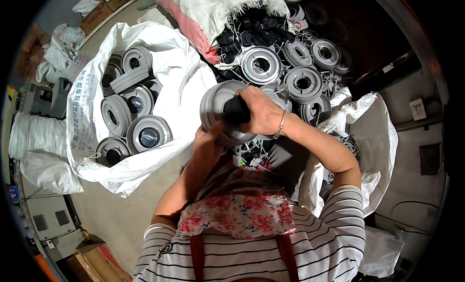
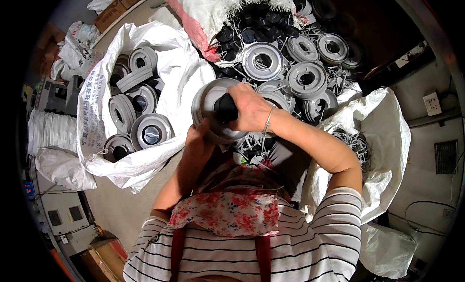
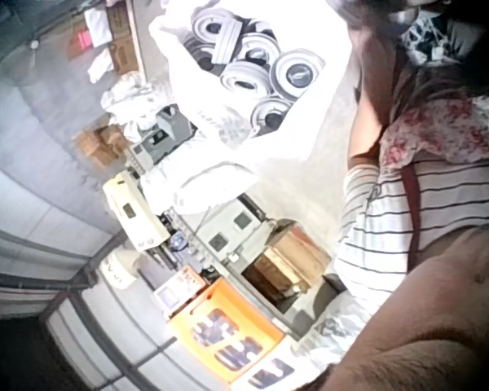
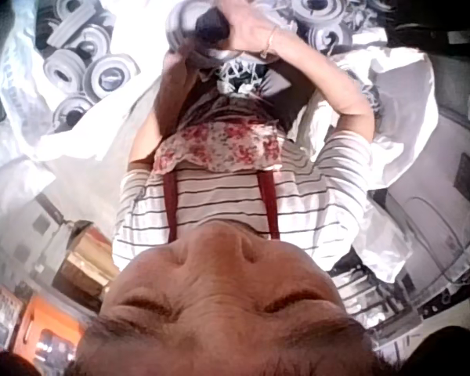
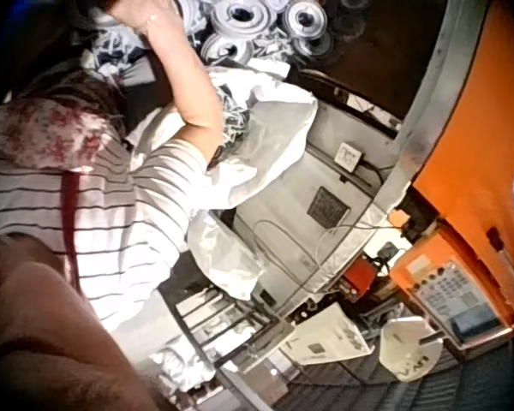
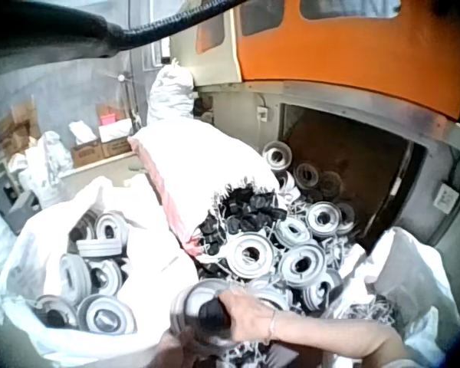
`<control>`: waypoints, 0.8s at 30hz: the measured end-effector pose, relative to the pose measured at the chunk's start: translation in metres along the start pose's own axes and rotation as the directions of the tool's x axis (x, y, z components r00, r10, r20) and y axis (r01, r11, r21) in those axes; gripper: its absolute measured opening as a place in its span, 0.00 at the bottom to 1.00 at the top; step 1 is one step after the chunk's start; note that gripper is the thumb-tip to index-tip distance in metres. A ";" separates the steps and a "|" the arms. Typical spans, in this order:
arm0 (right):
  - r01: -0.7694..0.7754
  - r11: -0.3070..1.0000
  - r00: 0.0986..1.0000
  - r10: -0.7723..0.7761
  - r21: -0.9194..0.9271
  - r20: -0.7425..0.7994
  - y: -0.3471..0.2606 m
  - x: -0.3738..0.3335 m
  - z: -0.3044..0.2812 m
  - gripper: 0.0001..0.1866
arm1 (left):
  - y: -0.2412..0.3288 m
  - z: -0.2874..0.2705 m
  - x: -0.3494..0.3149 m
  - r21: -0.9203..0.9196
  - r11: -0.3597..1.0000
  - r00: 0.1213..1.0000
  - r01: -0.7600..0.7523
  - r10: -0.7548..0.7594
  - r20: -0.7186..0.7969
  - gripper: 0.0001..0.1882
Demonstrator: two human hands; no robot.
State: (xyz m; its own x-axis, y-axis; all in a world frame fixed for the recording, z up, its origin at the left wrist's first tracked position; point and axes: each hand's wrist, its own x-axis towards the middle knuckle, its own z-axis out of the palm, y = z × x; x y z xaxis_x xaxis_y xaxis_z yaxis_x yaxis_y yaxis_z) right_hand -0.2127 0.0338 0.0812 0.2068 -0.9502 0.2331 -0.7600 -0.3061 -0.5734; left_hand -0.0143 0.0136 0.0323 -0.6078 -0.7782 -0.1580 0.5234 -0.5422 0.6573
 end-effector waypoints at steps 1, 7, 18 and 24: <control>0.015 1.000 1.000 -0.015 -0.010 0.022 -0.001 -0.002 0.001 0.37 | 0.002 0.002 -0.004 0.052 0.999 1.000 0.010 -0.010 0.001 0.24; 0.459 0.851 0.875 -0.385 -0.254 0.293 -0.006 -0.015 -0.009 0.33 | 0.029 0.012 -0.016 0.244 0.946 0.977 0.213 -0.207 -0.050 0.23; -0.252 0.870 0.952 0.302 0.424 -0.056 -0.019 -0.026 0.028 0.29 | 0.019 0.025 -0.034 0.342 0.939 0.999 0.034 -0.021 -0.042 0.19; -0.150 0.945 0.989 0.138 0.290 0.062 -0.010 -0.011 0.023 0.28 | 0.022 0.017 -0.031 0.293 0.956 0.995 -0.013 0.042 -0.092 0.19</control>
State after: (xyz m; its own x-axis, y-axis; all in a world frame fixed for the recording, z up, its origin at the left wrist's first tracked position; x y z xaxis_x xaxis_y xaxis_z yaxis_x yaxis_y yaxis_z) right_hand -0.1931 0.0465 0.0667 0.1382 -0.9851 0.1026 -0.5702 -0.1639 -0.8050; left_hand 0.0060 0.0306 0.0642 -0.5277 -0.8261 -0.1978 0.3335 -0.4157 0.8462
